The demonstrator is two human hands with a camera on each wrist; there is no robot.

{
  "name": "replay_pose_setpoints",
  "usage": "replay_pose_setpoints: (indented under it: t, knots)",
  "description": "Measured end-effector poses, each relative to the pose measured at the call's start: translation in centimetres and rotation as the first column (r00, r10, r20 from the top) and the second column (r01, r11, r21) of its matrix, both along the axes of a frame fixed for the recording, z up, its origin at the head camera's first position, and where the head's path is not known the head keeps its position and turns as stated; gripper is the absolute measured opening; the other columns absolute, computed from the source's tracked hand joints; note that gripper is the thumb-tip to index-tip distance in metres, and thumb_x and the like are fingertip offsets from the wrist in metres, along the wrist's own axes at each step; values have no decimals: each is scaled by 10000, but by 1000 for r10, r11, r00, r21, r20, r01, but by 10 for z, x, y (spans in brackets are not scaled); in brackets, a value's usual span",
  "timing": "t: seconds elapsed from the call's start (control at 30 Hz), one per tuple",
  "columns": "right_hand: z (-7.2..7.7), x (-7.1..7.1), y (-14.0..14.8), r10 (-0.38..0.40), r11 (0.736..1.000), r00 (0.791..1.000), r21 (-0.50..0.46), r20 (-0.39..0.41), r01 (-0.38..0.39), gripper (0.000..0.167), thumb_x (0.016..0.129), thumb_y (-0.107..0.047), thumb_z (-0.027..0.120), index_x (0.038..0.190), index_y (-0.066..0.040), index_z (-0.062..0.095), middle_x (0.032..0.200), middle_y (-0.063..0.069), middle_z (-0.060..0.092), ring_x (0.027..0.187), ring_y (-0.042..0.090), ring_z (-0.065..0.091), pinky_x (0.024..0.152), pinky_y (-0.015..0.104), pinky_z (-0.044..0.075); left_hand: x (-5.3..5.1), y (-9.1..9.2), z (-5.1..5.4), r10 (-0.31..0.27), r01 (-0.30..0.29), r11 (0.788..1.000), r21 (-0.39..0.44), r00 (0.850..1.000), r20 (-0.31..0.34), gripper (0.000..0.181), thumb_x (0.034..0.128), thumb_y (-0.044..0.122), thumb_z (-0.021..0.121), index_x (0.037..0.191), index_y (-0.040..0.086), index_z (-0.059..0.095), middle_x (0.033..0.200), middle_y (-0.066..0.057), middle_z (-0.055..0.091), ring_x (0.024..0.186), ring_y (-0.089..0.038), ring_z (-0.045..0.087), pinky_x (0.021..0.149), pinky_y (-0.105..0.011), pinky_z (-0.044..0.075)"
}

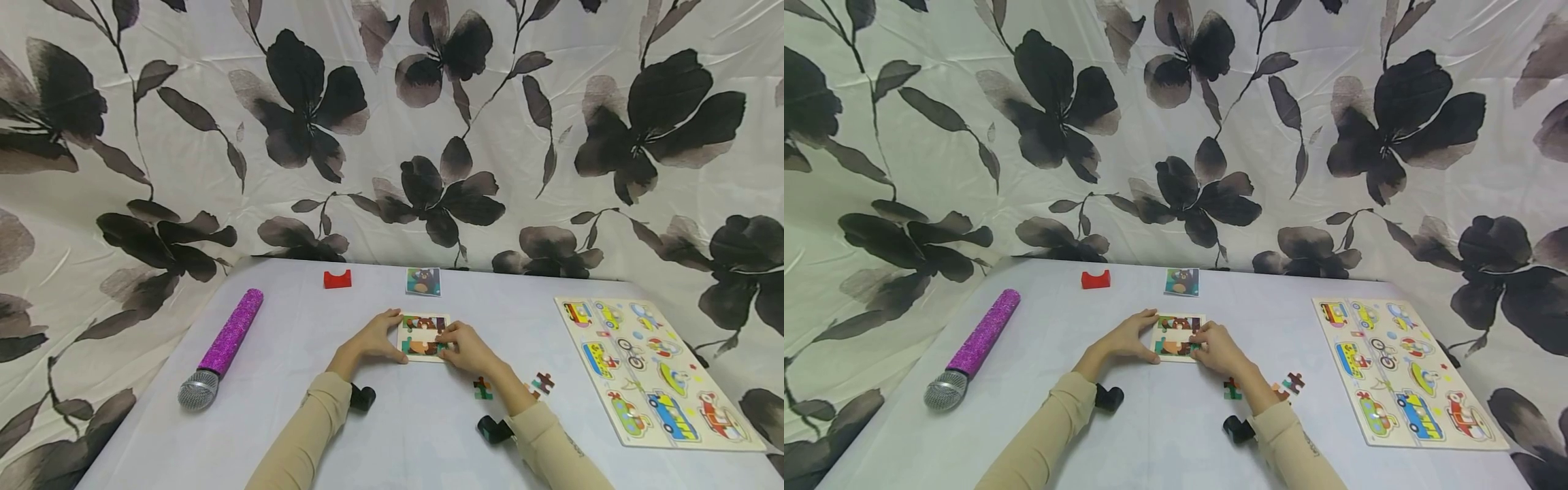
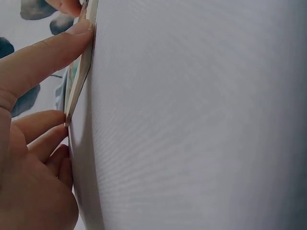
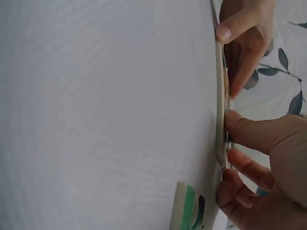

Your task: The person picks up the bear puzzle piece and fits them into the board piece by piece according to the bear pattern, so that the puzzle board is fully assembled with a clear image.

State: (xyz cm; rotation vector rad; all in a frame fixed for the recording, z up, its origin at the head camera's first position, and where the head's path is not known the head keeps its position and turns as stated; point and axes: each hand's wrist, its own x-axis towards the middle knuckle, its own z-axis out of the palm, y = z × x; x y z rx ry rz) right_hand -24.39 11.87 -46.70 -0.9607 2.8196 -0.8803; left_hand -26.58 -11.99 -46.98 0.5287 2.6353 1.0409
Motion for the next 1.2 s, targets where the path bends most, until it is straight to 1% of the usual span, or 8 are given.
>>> replay_pose_setpoints:
  t: [0.13, 0.2, 0.4, 0.6, 0.8, 0.9, 1.0, 1.2]
  knots:
    - [2, 4, -2, 54, 995, 992, 96, -117, -43, 226, 840, -79, 688, 1032, 41, 704, 1095, 155, 618, 962, 309, 539, 828, 432, 431, 0, 0, 0, 3, -3, 1000, 8, 1000, 8, 953, 642, 250, 865, 1411, -35, 378, 1514, -149, 292, 1419, -323, 187, 1129, -477, 205]
    - [3, 6, -3, 65, 991, 989, 125, -136, -48, 195, 843, -75, 685, 1012, 15, 720, 1116, 142, 630, 965, 300, 535, 829, 413, 446, 1, 0, 0, 4, -4, 1000, 9, 1000, 8, 953, 641, 248, 865, 1410, -35, 379, 1513, -149, 293, 1419, -321, 186, 1131, -474, 203]
    - [6, 8, -7, 62, 988, 992, 145, -106, -46, 181, 847, -40, 671, 1016, -1, 723, 1119, 140, 649, 1028, 307, 548, 889, 427, 475, 1, 0, 0, 3, -3, 1000, 5, 1000, 0, 952, 639, 253, 866, 1408, -33, 384, 1512, -149, 294, 1417, -326, 190, 1131, -474, 201]
    - [7, 9, -8, 49, 988, 993, 154, -109, -32, 195, 852, -46, 667, 1038, -26, 725, 1139, 142, 625, 1025, 307, 538, 881, 427, 474, 2, 0, 1, 11, -11, 1000, 4, 1000, 3, 956, 638, 252, 870, 1415, -18, 381, 1517, -130, 292, 1421, -309, 185, 1134, -466, 197]
    - [16, 19, -15, -12, 962, 995, 270, -103, 39, 206, 881, -108, 638, 1063, -82, 730, 1233, 153, 521, 1068, 337, 472, 813, 480, 462, 2, 1, 2, 5, -5, 1000, -8, 1000, 6, 957, 642, 256, 868, 1416, -22, 377, 1518, -134, 289, 1422, -314, 182, 1133, -472, 198]
    - [18, 23, -15, -29, 951, 997, 304, -77, 51, 236, 903, -130, 605, 1110, -95, 712, 1236, 153, 487, 1059, 342, 437, 765, 470, 449, 1, 1, 1, 1, -1, 1000, -16, 1000, 1, 957, 647, 265, 864, 1417, -23, 374, 1518, -139, 287, 1419, -323, 187, 1129, -481, 204]
    - [17, 25, -11, -30, 959, 999, 280, -38, 39, 257, 912, -118, 593, 1149, -87, 690, 1178, 133, 499, 1003, 325, 434, 722, 442, 427, 1, 0, 1, -4, 4, 1000, -16, 1000, -6, 957, 645, 266, 862, 1415, -28, 375, 1515, -147, 289, 1415, -332, 192, 1125, -488, 210]
    - [10, 22, 2, 49, 977, 999, 206, -6, -47, 277, 918, -98, 584, 1180, -54, 663, 1041, 64, 529, 864, 233, 432, 662, 341, 365, 1, 0, 1, -2, 3, 1000, 9, 1000, -7, 955, 638, 257, 867, 1407, -36, 384, 1509, -154, 298, 1414, -330, 197, 1127, -477, 211]
